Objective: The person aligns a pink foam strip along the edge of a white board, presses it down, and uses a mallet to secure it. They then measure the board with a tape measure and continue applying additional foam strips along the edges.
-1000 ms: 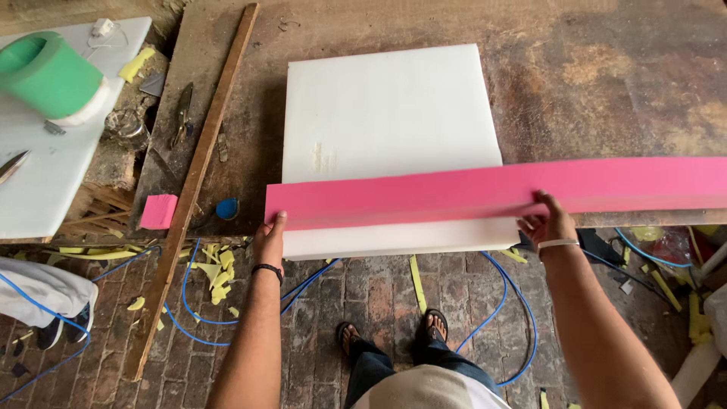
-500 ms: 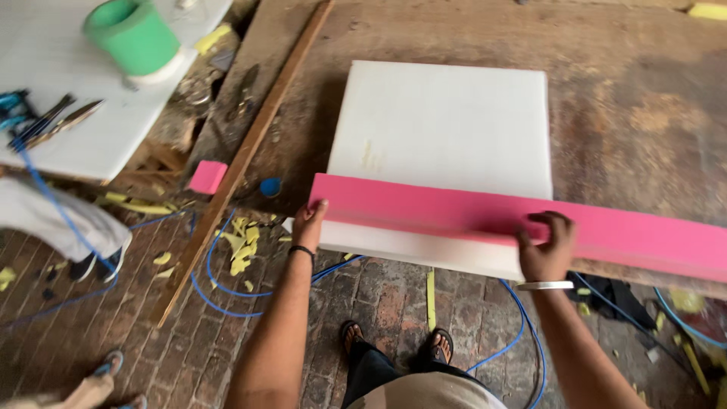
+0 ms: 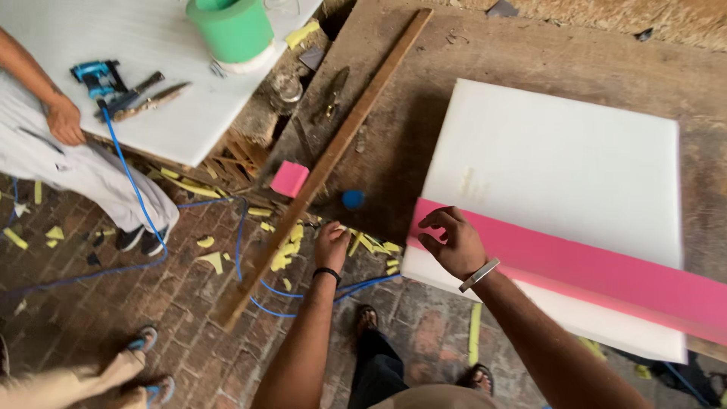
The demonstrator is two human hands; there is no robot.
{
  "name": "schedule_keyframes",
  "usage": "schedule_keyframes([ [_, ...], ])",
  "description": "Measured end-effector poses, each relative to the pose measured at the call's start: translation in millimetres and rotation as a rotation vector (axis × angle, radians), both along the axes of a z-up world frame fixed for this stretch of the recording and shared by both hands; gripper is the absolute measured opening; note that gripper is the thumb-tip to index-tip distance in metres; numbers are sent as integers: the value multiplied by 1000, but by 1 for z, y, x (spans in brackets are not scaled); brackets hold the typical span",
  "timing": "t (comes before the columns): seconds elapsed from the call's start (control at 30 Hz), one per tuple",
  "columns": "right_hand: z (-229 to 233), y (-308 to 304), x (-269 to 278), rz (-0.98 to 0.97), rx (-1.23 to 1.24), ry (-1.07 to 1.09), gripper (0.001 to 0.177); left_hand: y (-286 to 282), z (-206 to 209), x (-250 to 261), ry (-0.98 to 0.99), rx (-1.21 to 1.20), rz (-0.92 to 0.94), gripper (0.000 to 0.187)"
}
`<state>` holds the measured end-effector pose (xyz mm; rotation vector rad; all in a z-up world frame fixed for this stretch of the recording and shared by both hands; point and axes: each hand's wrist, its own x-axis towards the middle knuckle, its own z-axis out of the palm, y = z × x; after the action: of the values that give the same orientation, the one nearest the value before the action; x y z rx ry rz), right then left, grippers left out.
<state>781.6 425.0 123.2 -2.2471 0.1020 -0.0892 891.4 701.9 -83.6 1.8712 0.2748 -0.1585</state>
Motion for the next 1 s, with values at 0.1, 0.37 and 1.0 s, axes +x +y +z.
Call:
schedule_keyframes([
  [0.1,-12,41,47,-10,29,51,25,39,-13,44,-151,108,35,46],
  [0.37,-85,111,150,7,-110,66,25,102,18,79,-47,753,-59,57],
  [1.0,-278,209,272,-31,-411,500,54,136,77,80,60,410,-136,59],
])
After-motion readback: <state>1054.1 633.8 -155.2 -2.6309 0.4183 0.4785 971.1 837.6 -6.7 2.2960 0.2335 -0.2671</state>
